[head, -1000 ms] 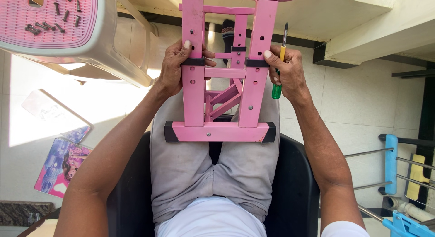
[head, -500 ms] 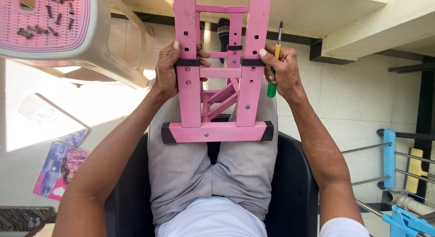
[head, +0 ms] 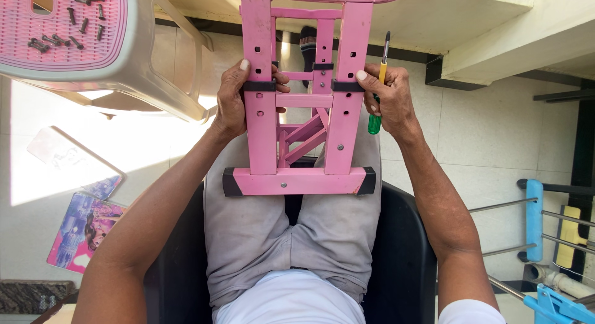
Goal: The person assembles a pink metal frame by inserting and tightening screws with a screwdriver. They hold the frame on their lap, align the parts, and secure the joints.
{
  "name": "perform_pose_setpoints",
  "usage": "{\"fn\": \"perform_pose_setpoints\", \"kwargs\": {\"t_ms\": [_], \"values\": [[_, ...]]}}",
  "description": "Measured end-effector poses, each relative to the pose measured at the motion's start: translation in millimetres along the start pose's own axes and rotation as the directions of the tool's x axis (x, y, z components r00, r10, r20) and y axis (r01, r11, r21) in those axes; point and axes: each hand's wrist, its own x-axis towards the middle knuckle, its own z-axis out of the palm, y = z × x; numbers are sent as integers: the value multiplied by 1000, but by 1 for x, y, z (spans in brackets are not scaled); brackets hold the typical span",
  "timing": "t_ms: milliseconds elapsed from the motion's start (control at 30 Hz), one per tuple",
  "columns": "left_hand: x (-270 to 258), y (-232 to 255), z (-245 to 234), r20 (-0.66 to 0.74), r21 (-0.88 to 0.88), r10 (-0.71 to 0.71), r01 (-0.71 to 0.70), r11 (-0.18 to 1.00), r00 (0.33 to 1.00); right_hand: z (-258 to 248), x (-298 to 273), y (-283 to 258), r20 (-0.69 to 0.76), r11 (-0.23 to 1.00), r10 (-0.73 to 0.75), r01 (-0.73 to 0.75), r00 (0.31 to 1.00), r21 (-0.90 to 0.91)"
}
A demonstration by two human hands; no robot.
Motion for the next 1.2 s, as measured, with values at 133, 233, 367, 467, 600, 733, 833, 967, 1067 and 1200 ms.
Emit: {"fn": "perform_pose_setpoints", "kwargs": {"t_ms": [133, 233, 367, 467, 600, 733, 833, 967, 1067, 1200], "values": [[-1, 1, 1, -1, 3, -4, 4, 1000, 1000, -1, 0, -1, 5, 1000, 7, -7, 1000, 1], [-3, 3, 2, -11, 2, -11, 11, 1000, 1000, -1, 0, -1, 13, 1000, 1, -1, 1000, 11], [-4, 5, 4, -34, 8, -26, 26, 1000, 999, 0, 0, -1, 15, 1000, -11, 10, 1000, 20], [-4, 5, 4, -41, 26, -11, 12, 1000, 999, 0, 0, 0, 8, 1000, -16, 16, 1000, 0], [-6, 5, 6, -54, 51, 4, -1, 999, 999, 1, 0, -1, 10, 1000, -4, 4, 1000, 7], [-7, 6, 6, -55, 85, 12, -7, 996, 998, 2, 0, -3, 5, 1000, 3, -3, 1000, 5], [-6, 6, 7, -53, 99, 11, -5, 995, 999, 1, 0, -6, 7, 1000, 22, -22, 1000, -2], [-7, 4, 5, -39, 132, 44, -38, 991, 998, 2, -2, -5, 9, 999, 14, -14, 1000, 30], [-7, 3, 5, -34, 134, 47, -42, 990, 998, 2, -1, -4, 13, 999, 18, -19, 1000, 47], [-5, 2, 6, -42, 93, 34, -30, 995, 999, 1, -1, -4, 19, 999, 18, -19, 1000, 33]]}}
